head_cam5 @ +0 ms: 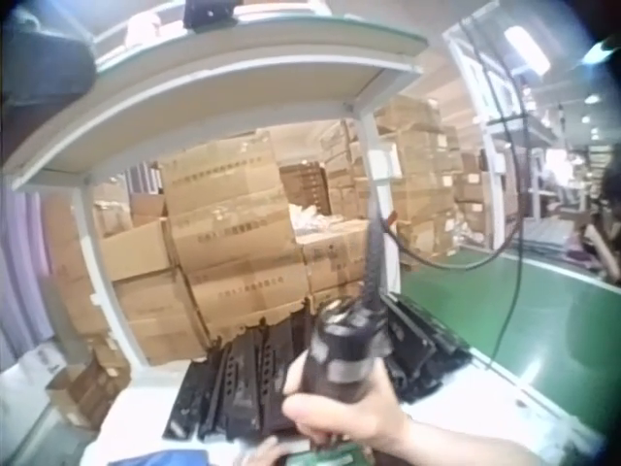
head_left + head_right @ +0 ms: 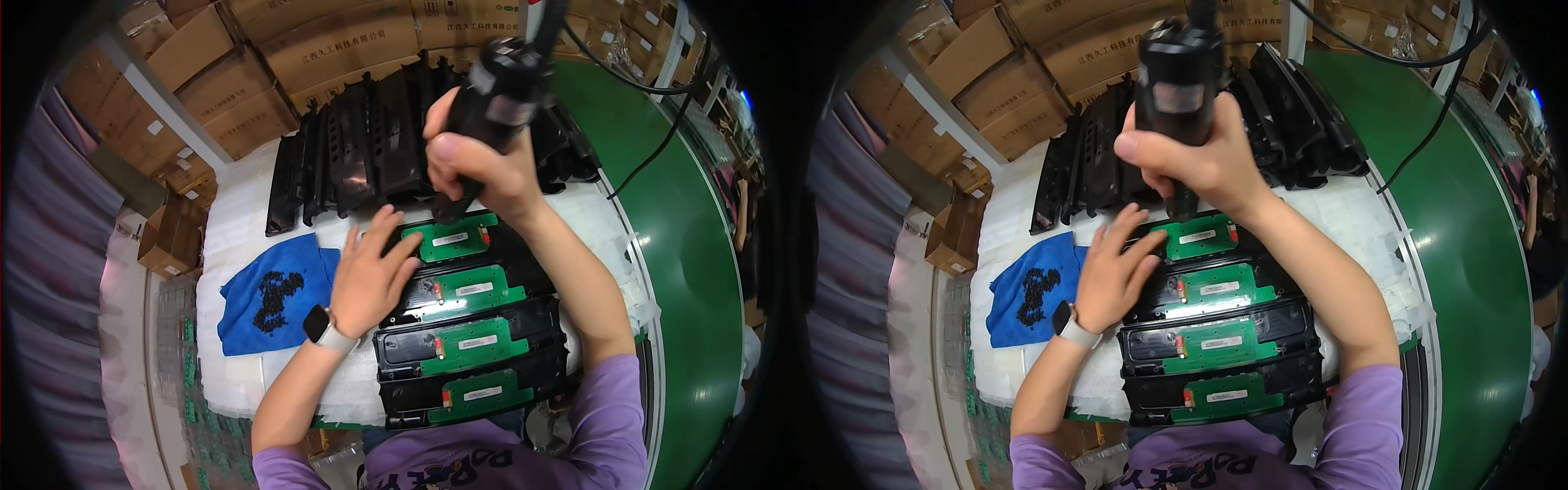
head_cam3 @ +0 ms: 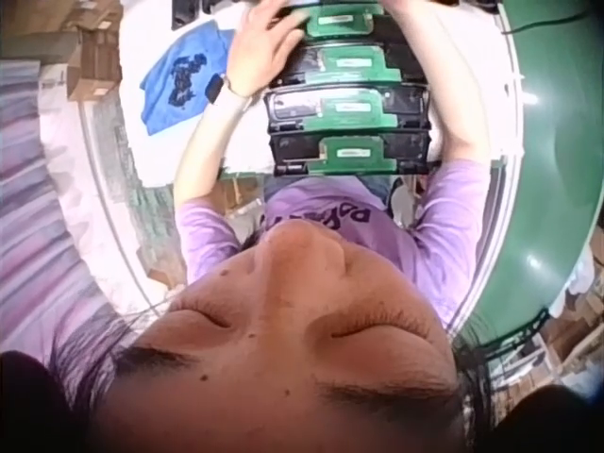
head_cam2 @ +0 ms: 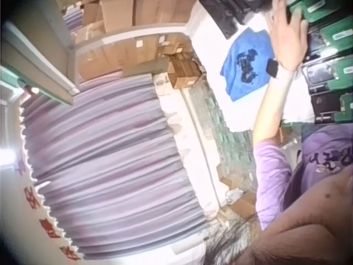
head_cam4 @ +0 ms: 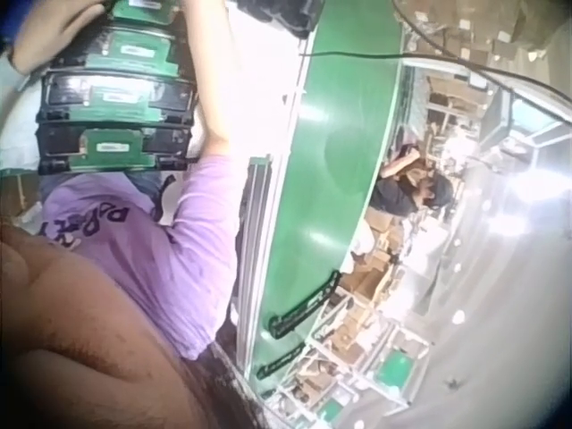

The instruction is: The recorder is assembling printer toner cartridges by attaching circuit boards and securing them with screws using an electric screwdriver.

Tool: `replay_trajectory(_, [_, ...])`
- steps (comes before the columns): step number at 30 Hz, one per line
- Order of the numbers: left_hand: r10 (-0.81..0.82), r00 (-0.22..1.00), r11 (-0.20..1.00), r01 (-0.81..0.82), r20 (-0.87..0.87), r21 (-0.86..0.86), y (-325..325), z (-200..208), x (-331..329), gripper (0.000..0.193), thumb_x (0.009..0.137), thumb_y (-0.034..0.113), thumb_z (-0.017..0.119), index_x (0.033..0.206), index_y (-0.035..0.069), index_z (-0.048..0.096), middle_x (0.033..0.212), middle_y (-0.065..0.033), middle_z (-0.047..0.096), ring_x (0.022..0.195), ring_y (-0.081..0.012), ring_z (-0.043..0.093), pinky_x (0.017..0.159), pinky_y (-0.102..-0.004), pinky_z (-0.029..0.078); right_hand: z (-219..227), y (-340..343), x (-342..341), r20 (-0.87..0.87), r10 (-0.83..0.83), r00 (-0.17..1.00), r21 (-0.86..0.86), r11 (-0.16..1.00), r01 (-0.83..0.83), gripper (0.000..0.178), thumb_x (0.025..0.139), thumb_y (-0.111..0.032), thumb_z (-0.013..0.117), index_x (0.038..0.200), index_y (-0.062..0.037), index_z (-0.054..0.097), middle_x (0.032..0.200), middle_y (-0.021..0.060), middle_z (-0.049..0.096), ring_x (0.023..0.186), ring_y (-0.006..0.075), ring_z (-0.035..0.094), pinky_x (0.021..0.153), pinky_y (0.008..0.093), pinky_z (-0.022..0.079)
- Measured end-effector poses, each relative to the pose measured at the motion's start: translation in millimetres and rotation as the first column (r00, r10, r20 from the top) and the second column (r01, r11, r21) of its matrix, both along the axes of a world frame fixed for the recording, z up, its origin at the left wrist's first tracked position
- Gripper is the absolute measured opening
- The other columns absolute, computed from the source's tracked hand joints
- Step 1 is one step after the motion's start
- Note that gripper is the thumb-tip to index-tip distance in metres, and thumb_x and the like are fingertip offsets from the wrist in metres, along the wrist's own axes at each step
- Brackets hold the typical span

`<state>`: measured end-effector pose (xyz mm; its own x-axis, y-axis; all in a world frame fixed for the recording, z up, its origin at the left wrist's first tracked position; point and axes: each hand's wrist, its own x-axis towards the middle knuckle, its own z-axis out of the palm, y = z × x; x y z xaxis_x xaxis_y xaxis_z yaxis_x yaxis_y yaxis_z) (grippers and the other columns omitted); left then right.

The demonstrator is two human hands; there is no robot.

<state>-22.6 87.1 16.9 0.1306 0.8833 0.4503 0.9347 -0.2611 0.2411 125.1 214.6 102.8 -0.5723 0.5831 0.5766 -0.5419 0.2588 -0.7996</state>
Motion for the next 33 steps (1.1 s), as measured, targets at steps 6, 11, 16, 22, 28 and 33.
replay_trajectory(6, [0.591, 0.794, 0.807, -0.580, -0.144, 0.113, -45.9, 23.1, -63.9, 0.012, 0.078, 0.014, 0.066, 0.083, 0.004, 0.062, 0.077, -0.0123, 0.059, 0.070, -0.0319, 0.059, 0.059, -0.0393, 0.046, 31.0, -7.0, 28.7, 0.025, -0.132, 0.991, 0.087, 0.988, 0.130, 0.020, 0.077, -0.013, 0.063, 0.087, 0.0015, 0.052, 0.056, 0.0033, 0.048, 0.041, 0.0113, 0.045, 0.040, 0.0235, 0.037])
replay_trajectory(11, [0.635, 0.687, 0.635, -0.725, -0.353, -0.269, -93.8, 14.6, -117.5, 0.018, 0.073, 0.018, 0.072, 0.081, 0.004, 0.064, 0.078, -0.0125, 0.063, 0.070, -0.0314, 0.060, 0.061, -0.0391, 0.047, 38.4, -18.7, 24.6, 0.016, -0.130, 0.991, 0.133, 0.983, 0.126, 0.022, 0.074, -0.014, 0.068, 0.086, -0.0002, 0.055, 0.058, 0.0034, 0.051, 0.043, 0.0095, 0.048, 0.040, 0.0220, 0.037])
replay_trajectory(16, [0.588, 0.792, 0.773, -0.611, -0.167, -0.174, -91.4, 5.0, -109.5, 0.008, 0.076, 0.008, 0.066, 0.078, 0.002, 0.063, 0.076, -0.0144, 0.062, 0.068, -0.0323, 0.060, 0.061, -0.0390, 0.047, 30.5, -19.8, 28.1, 0.009, -0.148, 0.989, 0.201, 0.969, 0.144, 0.023, 0.072, -0.014, 0.071, 0.086, -0.0021, 0.057, 0.060, 0.0023, 0.053, 0.045, 0.0079, 0.048, 0.041, 0.0206, 0.037])
replay_trajectory(22, [0.597, 0.798, 0.802, -0.592, -0.085, 0.082, -93.0, -2.6, -117.5, 0.007, 0.080, 0.005, 0.061, 0.078, -0.001, 0.061, 0.076, -0.0188, 0.060, 0.069, -0.0352, 0.059, 0.062, -0.0404, 0.046, 32.7, -24.2, 30.2, -0.003, -0.137, 0.991, 0.195, 0.972, 0.135, 0.023, 0.072, -0.012, 0.072, 0.087, -0.0022, 0.058, 0.058, 0.0016, 0.053, 0.045, 0.0073, 0.048, 0.041, 0.0202, 0.037])
replay_trajectory(28, [0.381, 0.261, 0.893, -0.354, 0.887, -0.279, -75.5, -3.8, -110.7, 0.013, 0.092, 0.010, 0.054, 0.088, -0.001, 0.060, 0.072, -0.0074, 0.059, 0.058, -0.0160, 0.050, 0.056, -0.0265, 0.041, 30.0, -22.7, 28.5, 0.015, -0.132, 0.991, 0.192, 0.973, 0.127, 0.021, 0.073, -0.014, 0.074, 0.079, -0.0012, 0.059, 0.059, -0.0004, 0.054, 0.050, 0.0059, 0.049, 0.046, 0.0206, 0.039])
replay_trajectory(33, [0.167, -0.298, 0.960, 0.267, 0.940, -0.086, -20.8, -6.4, -69.3, 0.017, 0.093, 0.010, 0.051, 0.101, -0.003, 0.056, 0.080, -0.0042, 0.056, 0.067, -0.0095, 0.047, 0.059, -0.0240, 0.039, 32.0, -27.6, 28.1, 0.027, -0.109, 0.994, 0.137, 0.985, 0.105, 0.021, 0.076, -0.010, 0.066, 0.089, 0.0009, 0.053, 0.058, 0.0039, 0.051, 0.043, 0.0096, 0.047, 0.040, 0.0221, 0.037])
